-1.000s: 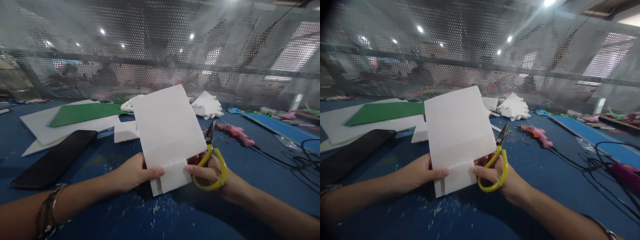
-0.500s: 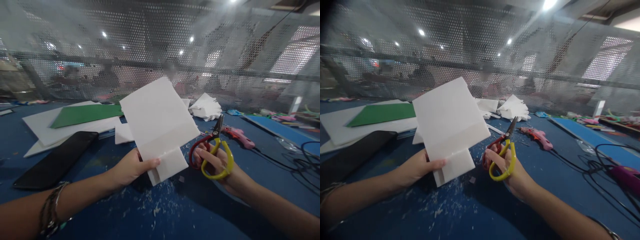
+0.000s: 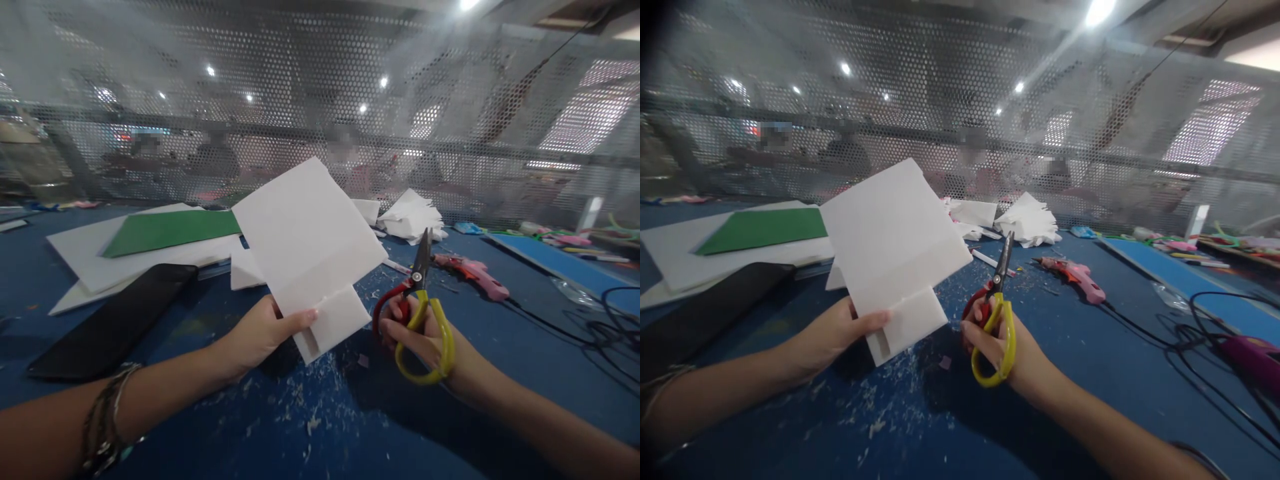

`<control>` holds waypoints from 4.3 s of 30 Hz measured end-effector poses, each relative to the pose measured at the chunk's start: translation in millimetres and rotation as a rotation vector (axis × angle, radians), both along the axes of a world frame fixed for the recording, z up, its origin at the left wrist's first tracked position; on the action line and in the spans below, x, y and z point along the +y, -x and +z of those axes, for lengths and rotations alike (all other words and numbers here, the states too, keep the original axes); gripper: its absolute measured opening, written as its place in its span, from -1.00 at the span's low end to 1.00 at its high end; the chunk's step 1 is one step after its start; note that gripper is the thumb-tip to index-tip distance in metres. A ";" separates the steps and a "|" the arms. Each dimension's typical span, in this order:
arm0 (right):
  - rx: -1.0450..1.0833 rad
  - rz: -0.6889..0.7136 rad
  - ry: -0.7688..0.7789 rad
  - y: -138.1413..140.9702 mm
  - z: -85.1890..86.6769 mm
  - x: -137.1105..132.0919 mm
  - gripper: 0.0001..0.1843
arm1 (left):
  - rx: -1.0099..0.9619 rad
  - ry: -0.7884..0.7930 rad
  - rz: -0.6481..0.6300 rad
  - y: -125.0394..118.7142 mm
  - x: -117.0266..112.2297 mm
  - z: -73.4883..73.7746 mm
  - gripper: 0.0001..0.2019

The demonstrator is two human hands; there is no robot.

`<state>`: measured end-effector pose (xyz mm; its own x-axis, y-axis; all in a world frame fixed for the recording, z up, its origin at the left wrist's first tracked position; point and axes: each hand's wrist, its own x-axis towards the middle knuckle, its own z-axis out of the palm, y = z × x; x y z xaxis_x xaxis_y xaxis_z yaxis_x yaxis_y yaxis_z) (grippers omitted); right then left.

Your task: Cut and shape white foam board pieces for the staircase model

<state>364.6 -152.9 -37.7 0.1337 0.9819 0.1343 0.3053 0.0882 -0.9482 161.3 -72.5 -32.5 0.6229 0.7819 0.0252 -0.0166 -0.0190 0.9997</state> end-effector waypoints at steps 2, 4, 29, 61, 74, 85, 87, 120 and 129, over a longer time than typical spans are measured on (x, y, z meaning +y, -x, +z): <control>-0.046 0.008 0.008 2.2 4.6 -2.1 -0.76 | 0.031 -0.047 -0.015 -0.9 -1.3 1.7 -0.65; -0.042 0.040 0.014 5.8 8.6 -3.5 -0.76 | 0.080 -0.104 -0.046 -2.0 -3.2 2.2 -0.66; 0.006 0.007 -0.067 -4.6 44.1 6.0 -0.71 | 0.020 0.251 0.034 -3.5 3.5 0.2 -0.87; -0.647 0.271 -0.049 33.3 47.7 44.4 -0.84 | -0.086 0.425 -0.082 -0.3 7.2 4.2 -0.57; -0.693 0.209 -0.124 30.5 44.9 46.2 -0.85 | -0.163 0.478 -0.010 0.6 8.8 2.9 -0.84; -0.298 0.199 -0.132 33.1 34.6 54.2 -0.83 | -0.319 0.356 -0.068 -3.0 6.4 -8.5 -0.45; -0.226 0.191 -0.111 34.2 30.0 56.9 -0.80 | -0.318 0.331 -0.106 -3.6 6.3 -8.6 -0.42; -0.400 0.151 -0.186 40.0 27.5 49.8 -0.83 | -0.185 0.397 -0.015 -7.3 10.2 -7.9 -0.80; -0.355 0.199 -0.156 47.9 30.2 44.1 -0.80 | -0.137 0.337 -0.025 -8.0 6.9 -6.4 -0.84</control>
